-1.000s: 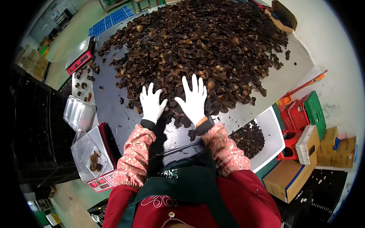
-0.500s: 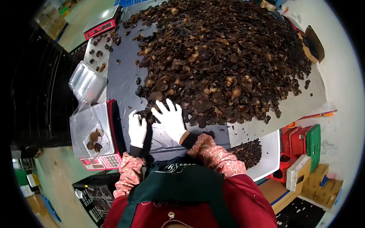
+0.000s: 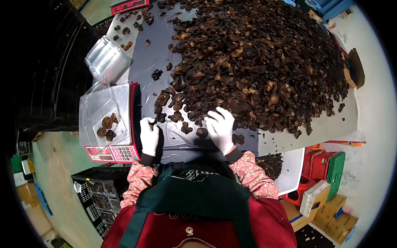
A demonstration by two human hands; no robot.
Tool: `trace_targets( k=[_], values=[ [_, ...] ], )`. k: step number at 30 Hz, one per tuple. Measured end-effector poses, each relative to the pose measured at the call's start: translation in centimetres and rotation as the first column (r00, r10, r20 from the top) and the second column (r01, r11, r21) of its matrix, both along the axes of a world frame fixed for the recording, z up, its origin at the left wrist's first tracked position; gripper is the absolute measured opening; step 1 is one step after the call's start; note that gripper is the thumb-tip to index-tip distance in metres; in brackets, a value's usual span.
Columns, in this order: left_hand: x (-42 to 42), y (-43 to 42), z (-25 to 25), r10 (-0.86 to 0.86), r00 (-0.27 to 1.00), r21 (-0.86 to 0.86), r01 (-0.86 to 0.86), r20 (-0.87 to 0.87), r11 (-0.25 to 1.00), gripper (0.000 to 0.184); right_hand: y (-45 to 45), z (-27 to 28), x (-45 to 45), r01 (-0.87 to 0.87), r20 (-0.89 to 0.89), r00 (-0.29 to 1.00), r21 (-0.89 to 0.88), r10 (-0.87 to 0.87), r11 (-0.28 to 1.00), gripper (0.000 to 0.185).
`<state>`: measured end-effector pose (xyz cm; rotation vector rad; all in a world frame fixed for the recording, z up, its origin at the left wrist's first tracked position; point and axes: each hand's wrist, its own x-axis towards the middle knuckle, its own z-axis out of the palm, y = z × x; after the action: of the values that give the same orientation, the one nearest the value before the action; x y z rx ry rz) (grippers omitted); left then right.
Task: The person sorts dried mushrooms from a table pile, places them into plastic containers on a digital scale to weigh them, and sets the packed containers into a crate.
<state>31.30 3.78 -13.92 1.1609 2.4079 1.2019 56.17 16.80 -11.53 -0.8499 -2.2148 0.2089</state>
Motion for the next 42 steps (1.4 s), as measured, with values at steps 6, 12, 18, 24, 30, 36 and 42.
trace_targets(
  k=[6, 12, 18, 24, 30, 36, 42],
  values=[
    [0.4, 0.8, 0.1, -0.035, 0.997, 0.188, 0.047, -0.069, 0.981, 0.039, -0.1, 2.5, -4.4, -0.148, -0.068, 0.988, -0.103, 0.142, 0.984, 0.019],
    [0.9, 1.6, 0.1, -0.157, 0.986, -0.074, 0.152, -0.059, 0.986, 0.035, -2.1, 0.0, -11.0, -0.135, 0.459, 0.870, -0.132, 0.181, 0.982, 0.024],
    [1.1, -0.3, -0.9, -0.112, 0.993, -0.016, 0.112, 0.042, 0.994, 0.024, -3.2, 1.9, -8.3, -0.152, 0.225, 0.948, -0.304, 0.226, 0.940, 0.021],
    [-1.1, 3.8, 0.6, -0.055, 0.992, 0.039, 0.060, -0.112, 0.997, 0.050, -4.7, -1.9, 0.3, 0.138, -0.117, 0.977, -0.277, -0.176, 0.951, 0.024],
    [-1.7, 8.3, 1.3, -0.152, 0.939, -0.247, 0.075, -0.307, 0.966, 0.040, -5.7, -1.5, -1.6, 0.167, 0.133, 0.982, -0.278, -0.135, 0.946, 0.089],
    [-0.4, 7.7, 0.3, -0.062, 0.989, 0.104, 0.076, -0.131, 0.992, 0.013, -2.5, 0.3, -6.5, 0.256, 0.396, 0.904, -0.201, -0.161, 0.946, 0.097],
    [-1.3, 3.0, 5.8, -0.136, 0.983, 0.410, 0.074, 0.125, 0.909, 0.010, -1.9, -1.6, -5.9, 0.008, 0.424, 0.906, 0.026, -0.018, 1.000, 0.037]
  ],
)
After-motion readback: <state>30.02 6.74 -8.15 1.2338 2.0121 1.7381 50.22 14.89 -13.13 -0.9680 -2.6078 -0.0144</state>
